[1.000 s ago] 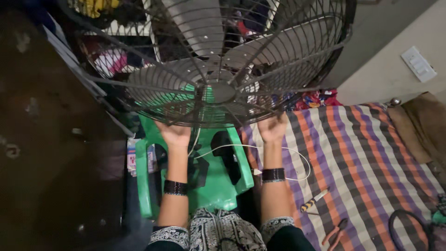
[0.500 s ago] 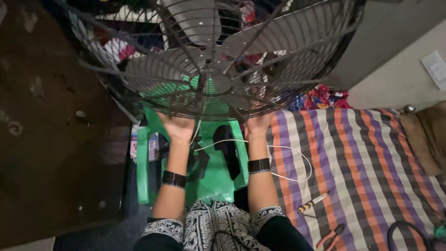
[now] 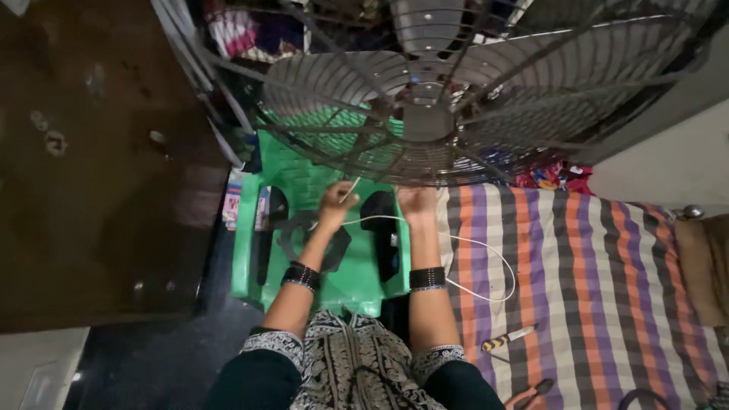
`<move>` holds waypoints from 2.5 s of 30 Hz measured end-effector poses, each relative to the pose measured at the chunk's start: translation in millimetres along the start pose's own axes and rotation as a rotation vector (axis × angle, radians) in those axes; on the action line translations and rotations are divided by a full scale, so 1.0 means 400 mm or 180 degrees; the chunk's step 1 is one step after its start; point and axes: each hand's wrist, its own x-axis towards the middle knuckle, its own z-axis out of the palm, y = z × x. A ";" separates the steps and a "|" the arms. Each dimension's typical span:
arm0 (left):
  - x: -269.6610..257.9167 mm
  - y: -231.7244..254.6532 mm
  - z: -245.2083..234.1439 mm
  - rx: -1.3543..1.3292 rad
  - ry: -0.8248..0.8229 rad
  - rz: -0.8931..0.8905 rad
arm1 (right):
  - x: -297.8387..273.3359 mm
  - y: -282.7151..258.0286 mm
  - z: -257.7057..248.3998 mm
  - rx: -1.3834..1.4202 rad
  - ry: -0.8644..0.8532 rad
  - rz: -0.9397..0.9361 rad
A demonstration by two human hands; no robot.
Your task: The person reassembles an electric fan by attaching the front grille to the fan head and securing it. The hands manipulate the grille and align it with the fan blades and motor housing, then fasten it in place.
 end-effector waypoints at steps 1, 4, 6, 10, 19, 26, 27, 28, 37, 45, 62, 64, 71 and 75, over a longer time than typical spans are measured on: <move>-0.023 -0.006 0.000 0.0586 0.0109 0.0413 | -0.004 0.029 -0.019 -0.0125 0.0077 0.0248; -0.056 0.002 -0.018 0.1692 0.0208 0.0817 | -0.024 0.097 -0.052 -0.0529 -0.0298 0.0752; -0.050 0.015 -0.038 0.1529 0.0012 -0.0023 | -0.036 0.134 -0.056 -0.0835 -0.0153 0.0876; -0.080 0.071 -0.118 0.1271 0.0620 0.0114 | -0.081 0.192 -0.031 -0.1441 0.0000 0.1136; -0.095 0.261 -0.171 -0.1646 -0.0645 -0.0573 | -0.181 0.414 -0.076 -0.3471 -0.0954 0.1915; -0.084 0.303 -0.232 -0.2047 -0.0530 -0.0762 | -0.248 0.413 -0.033 -0.3537 -0.2757 0.1695; -0.085 0.288 -0.245 -0.2026 -0.0544 -0.0853 | -0.254 0.386 0.005 -0.3860 -0.2722 0.1520; -0.084 0.265 -0.257 -0.1844 -0.0647 -0.0823 | -0.262 0.358 0.050 -0.4179 -0.2679 0.1339; -0.234 -0.052 -0.273 -0.0907 0.0028 -0.0863 | -0.300 0.197 0.404 -0.2256 -0.1937 0.1114; -0.295 0.351 -0.431 -0.2311 0.0647 -0.0661 | -0.287 0.402 0.207 -0.3627 -0.2818 0.0001; -0.557 0.161 -0.382 -0.1913 0.0644 -0.0504 | -0.519 0.342 0.458 -0.2538 -0.2343 0.1929; -0.558 0.119 -0.336 -0.2476 0.0747 -0.0426 | -0.543 0.315 0.521 -0.2662 -0.1966 0.1933; -0.591 0.299 -0.431 -0.2204 0.1599 -0.0478 | -0.569 0.316 0.541 -0.2705 -0.2572 0.0941; -0.615 0.534 -0.547 -0.2757 0.1172 -0.0261 | -0.606 0.406 0.396 -0.4041 -0.3514 0.0578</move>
